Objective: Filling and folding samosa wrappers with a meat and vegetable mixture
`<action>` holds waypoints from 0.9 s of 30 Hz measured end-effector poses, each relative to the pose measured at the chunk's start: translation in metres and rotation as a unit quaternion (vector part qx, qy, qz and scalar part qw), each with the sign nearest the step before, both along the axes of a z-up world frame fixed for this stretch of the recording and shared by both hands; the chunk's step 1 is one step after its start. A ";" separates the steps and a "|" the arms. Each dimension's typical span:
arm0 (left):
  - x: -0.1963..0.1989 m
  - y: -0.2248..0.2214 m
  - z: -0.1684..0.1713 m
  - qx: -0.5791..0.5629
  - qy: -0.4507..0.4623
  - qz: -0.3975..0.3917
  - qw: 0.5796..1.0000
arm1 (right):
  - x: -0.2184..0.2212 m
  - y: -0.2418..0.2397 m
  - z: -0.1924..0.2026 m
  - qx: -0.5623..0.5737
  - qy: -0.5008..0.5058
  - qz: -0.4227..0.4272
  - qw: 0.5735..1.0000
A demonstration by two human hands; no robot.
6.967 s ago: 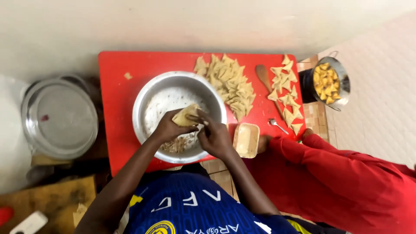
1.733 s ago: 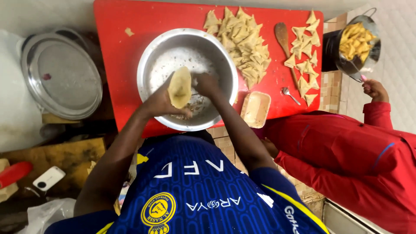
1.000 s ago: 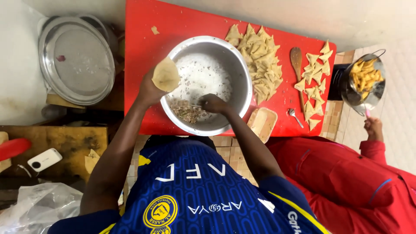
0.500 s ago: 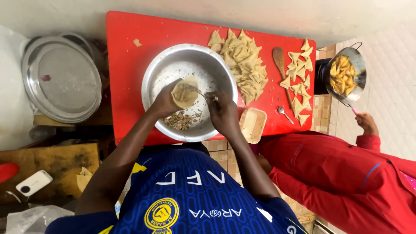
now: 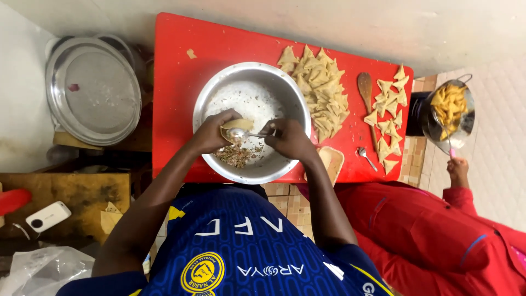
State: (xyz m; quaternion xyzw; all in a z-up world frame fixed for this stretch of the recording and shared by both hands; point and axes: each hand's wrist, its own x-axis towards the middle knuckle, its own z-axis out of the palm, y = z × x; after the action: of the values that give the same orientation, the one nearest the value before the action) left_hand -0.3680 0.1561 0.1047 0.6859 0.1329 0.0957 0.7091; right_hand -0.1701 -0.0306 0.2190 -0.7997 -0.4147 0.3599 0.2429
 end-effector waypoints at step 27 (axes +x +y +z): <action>0.028 -0.027 0.018 -0.096 0.062 0.069 0.991 | -0.047 0.000 0.051 0.367 0.031 -0.059 0.928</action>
State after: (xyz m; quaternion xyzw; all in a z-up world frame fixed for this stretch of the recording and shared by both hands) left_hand -0.3400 0.1291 0.1227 0.6088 0.2318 0.0882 0.7536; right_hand -0.2171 -0.0301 0.2703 -0.6657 -0.4625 0.1925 0.5531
